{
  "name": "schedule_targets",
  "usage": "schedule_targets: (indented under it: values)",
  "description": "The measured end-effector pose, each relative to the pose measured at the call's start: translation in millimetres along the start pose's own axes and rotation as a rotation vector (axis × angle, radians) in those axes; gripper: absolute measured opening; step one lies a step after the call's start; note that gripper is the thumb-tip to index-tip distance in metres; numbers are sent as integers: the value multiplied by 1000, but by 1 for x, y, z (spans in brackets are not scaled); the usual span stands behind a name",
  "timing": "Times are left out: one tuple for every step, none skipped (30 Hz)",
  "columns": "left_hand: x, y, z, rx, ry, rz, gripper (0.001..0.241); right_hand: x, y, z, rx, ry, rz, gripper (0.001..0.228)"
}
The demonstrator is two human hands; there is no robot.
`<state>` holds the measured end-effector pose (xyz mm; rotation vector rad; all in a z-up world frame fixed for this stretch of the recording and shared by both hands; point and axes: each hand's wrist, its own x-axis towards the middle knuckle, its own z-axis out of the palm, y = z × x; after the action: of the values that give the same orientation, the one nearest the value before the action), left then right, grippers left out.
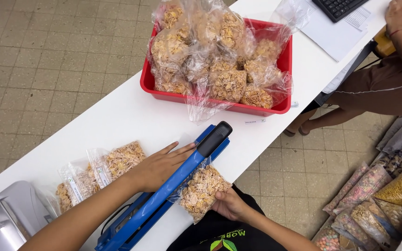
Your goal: Packaging granola by cutting bags, weighing portions on a scale, and sealing them with a heat sealer.
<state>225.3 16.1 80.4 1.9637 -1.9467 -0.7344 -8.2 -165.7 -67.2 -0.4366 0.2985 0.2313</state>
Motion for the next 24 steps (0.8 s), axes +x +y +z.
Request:
schedule_targets:
  values:
    - [-1,-4,3,57,-2,28,63,-1,3,-4,5,14,7,85]
    - [-1,-4,3,56,-3,29,63,0,2,-4,6,16,5,85]
    - [-1,-4,4,14,8,29,62,0,2,-4,0,-9,-7,88]
    - [-1,-4,3,-28,19,28,62,0,2,-4,-6,-36,-18,92]
    - [-1,-7,4,-28,18,28,62,1,2,-4,-6,-36,-19,92]
    - [0,-10,7,-93,11,-10,63,1,2,-5,-13,-33,-18,93]
    - [0,-12,9,-157,3,-48,64,0,2,-5,-20,-31,-16,94]
    - [-1,-14,10,-157,6,-52,64,1,3,-9,-22,-33,-13,94]
    - [-1,-16,11,-133,-18,-74,66,1,5,-14,-18,-23,-12,88]
    - [-1,-18,12,-108,-45,-94,69,0,7,-18,-12,-12,-13,82]
    - [-3,-18,7,-107,-46,-95,69,1,6,-14,-11,-14,-13,82]
    - [-4,-18,2,-60,-138,-155,71,1,4,-11,-13,-30,-13,84]
    - [-5,-18,-2,-12,-230,-215,73,1,3,-8,-16,-46,-13,87]
    - [-7,-18,-8,-12,-228,-217,73,0,4,-10,-18,-47,-12,87]
    - [-9,-19,-13,47,-271,-251,75,0,4,-12,-17,-45,-18,86]
    - [-11,-20,-19,106,-315,-285,81,1,5,-13,-15,-42,-26,86]
    - [-13,-26,-17,107,-313,-286,81,1,4,-12,-17,-44,-25,86]
    - [-15,-32,-16,169,-170,-258,76,1,4,-10,-21,-48,-28,87]
    - [-17,-39,-14,229,-28,-228,71,1,3,-9,-26,-52,-30,88]
    - [-14,-22,-23,228,-29,-228,71,0,3,-9,-24,-52,-29,88]
    - [-11,-5,-33,123,-13,-225,70,0,3,-9,-36,-61,-36,87]
    - [-8,11,-42,15,1,-221,69,-2,4,-9,-46,-68,-43,87]
    - [-6,17,-38,13,-3,-219,69,-2,5,-5,-43,-64,-43,87]
    - [-3,22,-34,-35,-57,-218,72,-1,3,-1,-40,-56,-52,89]
